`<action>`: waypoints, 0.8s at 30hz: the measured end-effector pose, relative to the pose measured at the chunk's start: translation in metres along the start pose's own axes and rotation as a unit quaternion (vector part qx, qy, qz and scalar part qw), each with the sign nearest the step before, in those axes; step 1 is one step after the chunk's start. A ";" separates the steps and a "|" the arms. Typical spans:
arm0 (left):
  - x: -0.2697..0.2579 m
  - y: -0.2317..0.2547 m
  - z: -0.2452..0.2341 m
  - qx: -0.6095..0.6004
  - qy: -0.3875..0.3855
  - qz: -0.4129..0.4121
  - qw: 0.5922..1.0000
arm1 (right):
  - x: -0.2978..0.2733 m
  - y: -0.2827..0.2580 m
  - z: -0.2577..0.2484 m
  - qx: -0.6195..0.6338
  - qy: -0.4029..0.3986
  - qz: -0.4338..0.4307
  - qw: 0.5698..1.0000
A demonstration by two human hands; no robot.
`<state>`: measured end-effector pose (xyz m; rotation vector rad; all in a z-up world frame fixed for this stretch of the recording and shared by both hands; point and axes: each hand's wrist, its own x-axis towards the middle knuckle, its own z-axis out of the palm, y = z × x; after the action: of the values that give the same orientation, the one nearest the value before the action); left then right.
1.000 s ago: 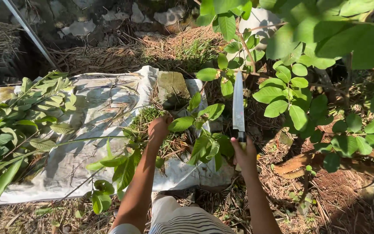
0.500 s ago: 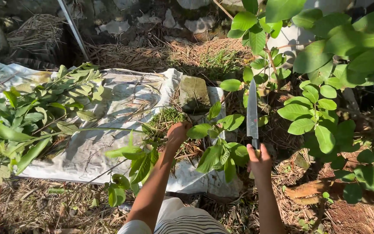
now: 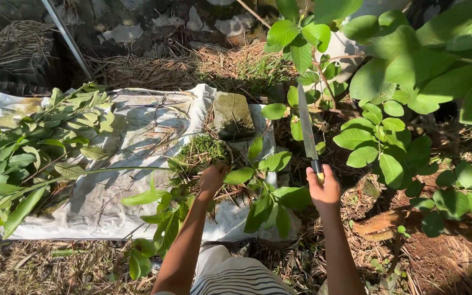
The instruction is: Pruning and cutting branches from a tree in a garden using a knife.
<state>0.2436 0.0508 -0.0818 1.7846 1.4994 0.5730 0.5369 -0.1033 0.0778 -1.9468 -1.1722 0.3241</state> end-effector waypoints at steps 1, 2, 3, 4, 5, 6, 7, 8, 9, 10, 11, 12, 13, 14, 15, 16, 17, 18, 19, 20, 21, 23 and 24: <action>-0.004 -0.003 0.004 0.000 -0.004 0.003 1.000 | 0.006 -0.006 0.000 -0.002 0.003 0.003 1.000; -0.007 -0.007 0.006 -0.015 0.002 0.009 1.000 | 0.013 -0.012 0.001 -0.021 0.018 0.002 1.000; -0.011 -0.011 0.008 -0.029 0.009 0.015 0.999 | 0.020 -0.019 0.002 -0.041 0.032 0.001 0.999; -0.013 -0.014 0.010 -0.030 0.008 0.016 0.999 | 0.032 -0.024 0.004 -0.042 0.032 0.001 0.999; -0.015 -0.018 0.012 -0.027 -0.007 0.007 1.000 | 0.043 -0.030 0.005 -0.060 0.049 -0.005 0.997; -0.017 -0.022 0.014 -0.024 -0.022 -0.002 0.999 | 0.054 -0.036 0.008 -0.078 0.064 -0.010 0.995; -0.026 -0.015 0.009 -0.025 -0.023 -0.002 0.999 | 0.071 -0.042 0.010 -0.079 0.064 -0.009 0.995; -0.035 -0.010 0.004 -0.052 -0.033 -0.027 0.998 | 0.087 -0.049 0.013 -0.115 0.065 -0.021 0.991; -0.044 -0.004 -0.001 -0.078 -0.043 -0.053 0.995 | 0.103 -0.055 0.016 -0.151 0.065 -0.032 0.986; -0.045 -0.018 0.008 -0.078 -0.045 -0.053 0.995 | 0.114 -0.072 0.016 -0.152 0.065 -0.031 0.986; -0.046 -0.031 0.018 -0.065 -0.033 -0.029 0.997 | 0.125 -0.088 0.015 -0.175 0.040 -0.017 0.984; -0.045 -0.045 0.027 -0.052 -0.019 -0.004 0.998 | 0.138 -0.106 0.016 -0.197 0.016 -0.004 0.980; -0.051 -0.036 0.020 -0.052 -0.018 -0.003 0.998 | 0.151 -0.115 0.017 -0.197 0.016 -0.005 0.980; -0.058 -0.029 0.012 -0.056 -0.038 -0.041 0.997 | 0.163 -0.124 0.019 -0.259 -0.018 -0.004 0.966; -0.065 -0.022 0.004 -0.060 -0.059 -0.079 0.993 | 0.174 -0.133 0.021 -0.320 -0.052 -0.004 0.946; -0.068 -0.025 0.006 -0.060 -0.059 -0.081 0.993 | 0.190 -0.129 0.025 -0.321 -0.054 -0.003 0.946; -0.071 -0.028 0.008 -0.056 -0.062 -0.067 0.994 | 0.206 -0.124 0.029 -0.390 -0.061 -0.052 0.917; -0.074 -0.030 0.010 -0.053 -0.064 -0.055 0.995 | 0.222 -0.120 0.033 -0.457 -0.068 -0.101 0.881; -0.073 -0.035 0.014 -0.053 -0.064 -0.056 0.995 | 0.235 -0.117 0.034 -0.457 -0.070 -0.102 0.881; -0.073 -0.040 0.018 -0.050 -0.062 -0.043 0.996 | 0.248 -0.114 0.035 -0.534 -0.113 -0.117 0.830; -0.072 -0.046 0.022 -0.047 -0.059 -0.031 0.997 | 0.260 -0.111 0.036 -0.605 -0.154 -0.131 0.770; -0.073 -0.041 0.017 -0.054 -0.058 -0.059 0.995 | 0.283 -0.078 0.038 -0.483 -0.102 -0.196 0.847; -0.073 -0.038 0.015 -0.060 -0.060 -0.086 0.993 | 0.295 -0.062 0.038 -0.347 -0.046 -0.252 0.902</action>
<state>0.2138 -0.0211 -0.1122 1.5525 1.4877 0.4511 0.6338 0.1741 0.1542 -2.1028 -1.9902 -0.3312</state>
